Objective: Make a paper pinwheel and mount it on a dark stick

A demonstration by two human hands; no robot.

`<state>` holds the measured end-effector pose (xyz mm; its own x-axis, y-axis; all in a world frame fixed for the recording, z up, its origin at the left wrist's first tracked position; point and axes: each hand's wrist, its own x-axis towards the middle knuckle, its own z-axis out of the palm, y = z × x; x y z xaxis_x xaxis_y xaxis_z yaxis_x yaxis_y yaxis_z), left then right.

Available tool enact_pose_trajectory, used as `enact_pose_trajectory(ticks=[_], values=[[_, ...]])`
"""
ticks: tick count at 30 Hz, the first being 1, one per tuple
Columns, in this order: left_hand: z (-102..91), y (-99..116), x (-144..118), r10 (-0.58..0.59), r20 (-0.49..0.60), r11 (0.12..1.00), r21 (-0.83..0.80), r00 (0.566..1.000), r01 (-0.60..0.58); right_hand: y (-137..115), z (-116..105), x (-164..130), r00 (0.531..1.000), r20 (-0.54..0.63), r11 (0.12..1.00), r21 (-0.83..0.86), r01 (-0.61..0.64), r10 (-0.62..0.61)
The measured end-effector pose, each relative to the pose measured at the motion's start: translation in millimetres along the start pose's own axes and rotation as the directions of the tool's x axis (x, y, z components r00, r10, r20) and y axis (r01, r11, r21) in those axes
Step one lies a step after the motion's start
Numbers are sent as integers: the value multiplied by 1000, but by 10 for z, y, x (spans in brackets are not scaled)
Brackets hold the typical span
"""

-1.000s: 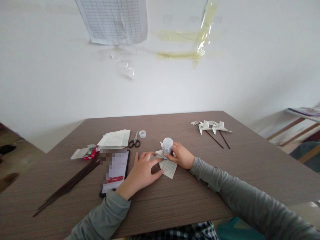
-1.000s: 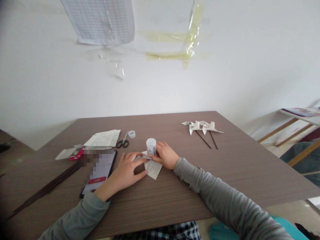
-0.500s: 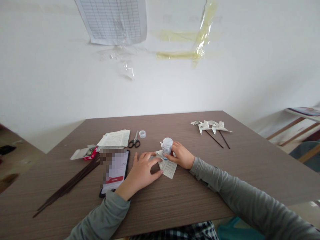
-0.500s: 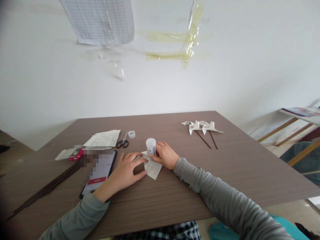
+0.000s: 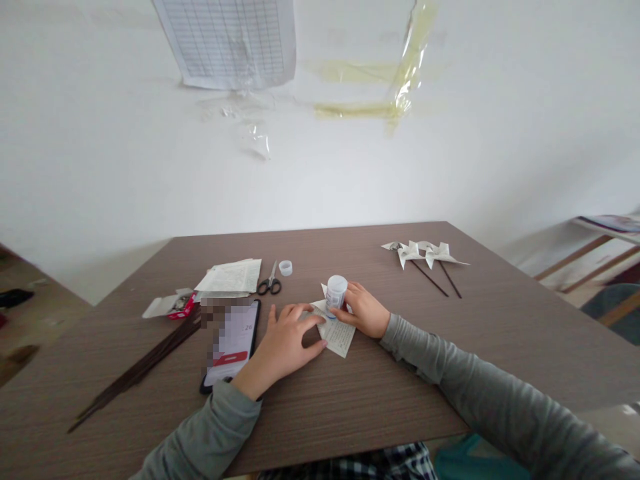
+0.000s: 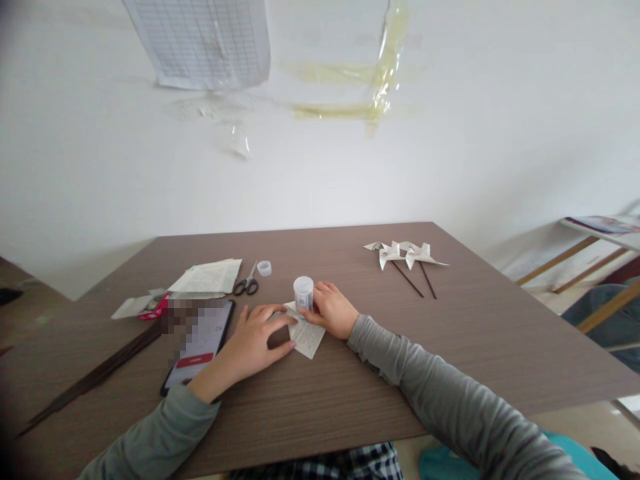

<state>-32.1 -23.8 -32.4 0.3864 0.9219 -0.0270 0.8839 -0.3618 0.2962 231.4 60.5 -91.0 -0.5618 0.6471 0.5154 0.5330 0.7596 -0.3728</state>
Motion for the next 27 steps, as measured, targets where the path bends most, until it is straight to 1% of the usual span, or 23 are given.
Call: enact_pose_trajectory(ticks=[5,10,19,23,27], values=[[-15,13,-1,-6,-9,1000,-11,1000,6,-20,-3,7,1000,16,1000,4,-11,11],[1,2,6,-12,8,1000,9,1000,12,-27,-17,3,999,18,1000,-3,-31,31],[-4,-6,-4,10,-5,1000,-2,1000,-10,-8,-9,-6,999,4,999,21,-42,41],[-10,-8,-5,5,0,1000,-3,1000,-5,55,5,-39,998,-39,996,70,-52,54],[-1,-16,-7,9,-6,1000,-15,1000,-9,131,7,-82,981,-125,971,205,-121,149]])
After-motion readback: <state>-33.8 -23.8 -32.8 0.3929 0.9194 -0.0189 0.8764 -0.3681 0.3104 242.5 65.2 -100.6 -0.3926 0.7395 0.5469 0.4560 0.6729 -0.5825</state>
